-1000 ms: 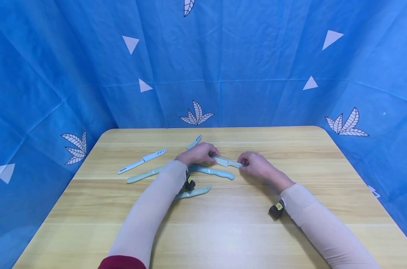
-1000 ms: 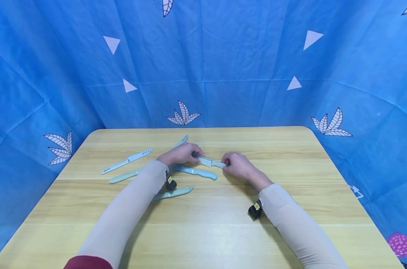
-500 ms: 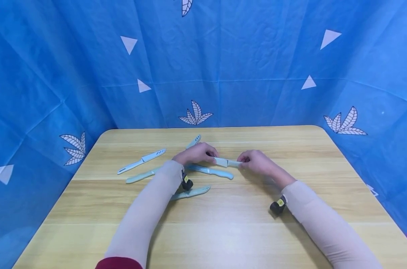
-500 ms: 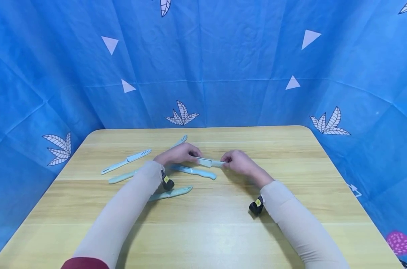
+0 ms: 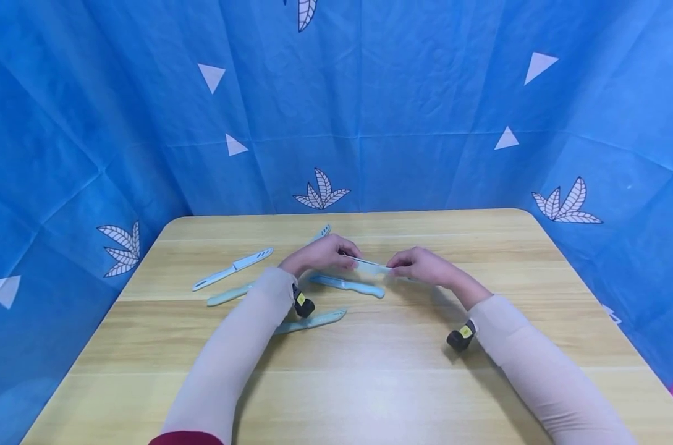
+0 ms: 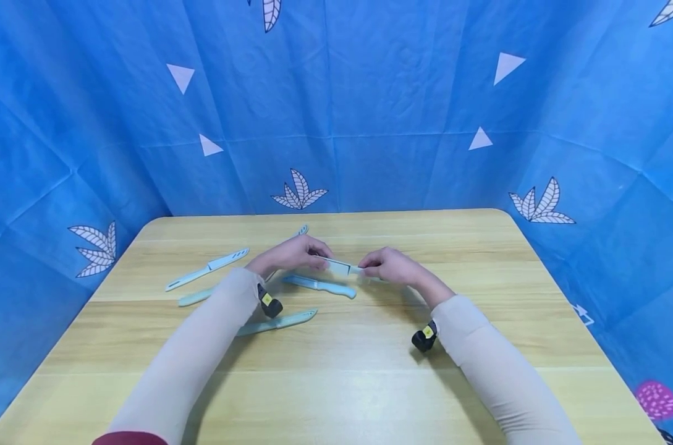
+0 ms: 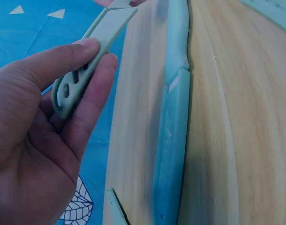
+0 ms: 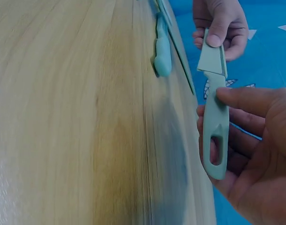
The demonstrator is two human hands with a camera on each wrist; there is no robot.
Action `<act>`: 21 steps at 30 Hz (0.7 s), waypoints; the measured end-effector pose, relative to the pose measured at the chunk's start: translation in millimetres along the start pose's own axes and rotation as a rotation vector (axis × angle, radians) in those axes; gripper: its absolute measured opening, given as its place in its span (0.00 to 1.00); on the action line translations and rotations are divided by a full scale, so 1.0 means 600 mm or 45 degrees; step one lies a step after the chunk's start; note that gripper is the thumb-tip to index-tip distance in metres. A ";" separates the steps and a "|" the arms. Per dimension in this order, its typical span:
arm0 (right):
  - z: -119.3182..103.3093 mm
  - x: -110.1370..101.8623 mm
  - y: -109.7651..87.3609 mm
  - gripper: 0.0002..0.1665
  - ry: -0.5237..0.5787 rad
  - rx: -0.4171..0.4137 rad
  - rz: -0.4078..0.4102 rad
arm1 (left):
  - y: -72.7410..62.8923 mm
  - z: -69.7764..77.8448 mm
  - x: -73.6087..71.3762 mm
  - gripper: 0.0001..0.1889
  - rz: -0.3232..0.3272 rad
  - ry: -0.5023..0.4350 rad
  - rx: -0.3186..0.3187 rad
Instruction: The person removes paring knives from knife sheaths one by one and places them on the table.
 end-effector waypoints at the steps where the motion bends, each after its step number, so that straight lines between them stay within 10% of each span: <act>1: -0.002 0.001 -0.001 0.12 0.009 -0.005 -0.013 | -0.001 0.003 0.000 0.10 0.003 -0.016 0.004; 21: -0.037 0.024 -0.023 0.16 0.338 -0.048 -0.228 | -0.037 0.012 -0.006 0.12 0.273 -0.437 -0.110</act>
Point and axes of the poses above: each hand's wrist, its own y-axis towards the middle knuckle, its own x-axis out of the palm, z = x × y, the point moved 10 cm from there along y, towards the middle knuckle, and after that the axes turned 9 degrees about x, right-handed, at the moved point
